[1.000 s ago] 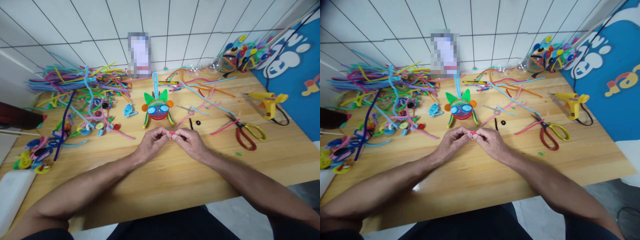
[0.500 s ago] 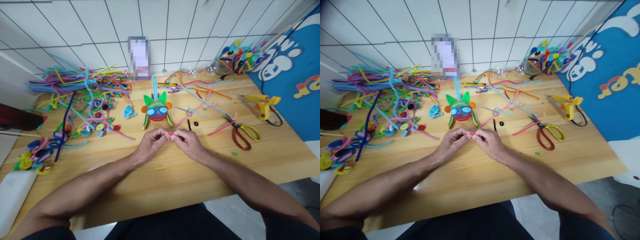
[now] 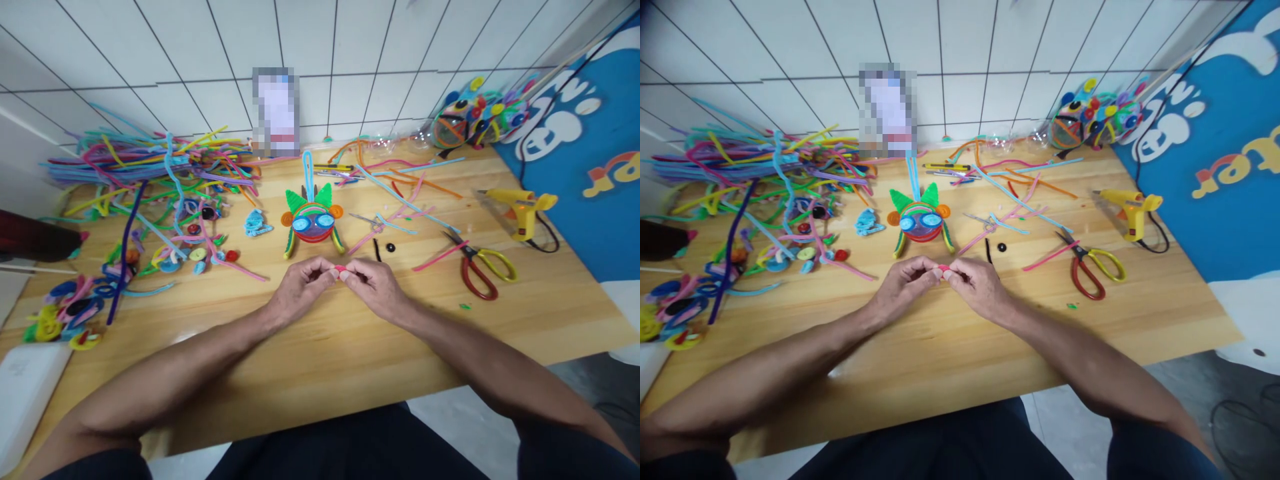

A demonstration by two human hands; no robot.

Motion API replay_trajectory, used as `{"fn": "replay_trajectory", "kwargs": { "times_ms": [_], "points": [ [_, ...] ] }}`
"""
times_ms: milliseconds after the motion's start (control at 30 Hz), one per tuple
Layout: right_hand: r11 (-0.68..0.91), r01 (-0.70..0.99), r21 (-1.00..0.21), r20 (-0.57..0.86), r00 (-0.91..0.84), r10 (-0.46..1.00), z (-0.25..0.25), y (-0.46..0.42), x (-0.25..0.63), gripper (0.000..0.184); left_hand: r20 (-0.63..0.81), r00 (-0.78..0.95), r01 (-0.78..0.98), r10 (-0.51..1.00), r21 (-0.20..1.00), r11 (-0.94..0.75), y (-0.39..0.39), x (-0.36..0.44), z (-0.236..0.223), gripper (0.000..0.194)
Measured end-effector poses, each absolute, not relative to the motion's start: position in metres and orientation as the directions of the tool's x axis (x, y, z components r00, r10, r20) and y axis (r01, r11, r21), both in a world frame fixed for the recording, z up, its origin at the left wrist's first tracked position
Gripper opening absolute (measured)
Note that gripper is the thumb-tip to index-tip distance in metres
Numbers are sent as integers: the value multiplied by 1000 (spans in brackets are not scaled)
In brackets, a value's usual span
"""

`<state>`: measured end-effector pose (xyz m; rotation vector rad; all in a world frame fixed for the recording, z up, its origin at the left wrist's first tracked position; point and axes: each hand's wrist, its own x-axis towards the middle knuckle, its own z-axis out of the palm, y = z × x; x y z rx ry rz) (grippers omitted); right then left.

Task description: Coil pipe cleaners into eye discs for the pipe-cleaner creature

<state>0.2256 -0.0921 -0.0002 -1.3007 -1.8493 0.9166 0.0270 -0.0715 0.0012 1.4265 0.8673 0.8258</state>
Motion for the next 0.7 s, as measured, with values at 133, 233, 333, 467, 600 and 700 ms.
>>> {"fn": "replay_trajectory", "kwargs": {
  "times_ms": [133,233,333,467,600,700],
  "points": [
    [245,465,-851,132,-262,956,0,-92,225,29,-13,462,24,887,1000,2,-72,27,-1,34],
    [243,464,-852,130,-262,956,-1,-92,225,28,-27,464,35,885,999,12,-72,27,0,32],
    [238,466,-852,126,-259,958,-1,-92,225,28,-28,466,36,884,999,13,-73,26,0,31],
    [251,466,-849,135,-267,954,0,-92,225,28,-7,456,29,890,1000,-8,-73,27,-1,33],
    [279,448,-849,175,-261,949,-2,-90,223,29,-1,427,48,904,999,-21,-69,30,-2,35],
    [276,429,-860,184,-245,952,-4,-87,218,28,-19,393,112,919,993,-28,-71,26,1,34]
  ]
}}
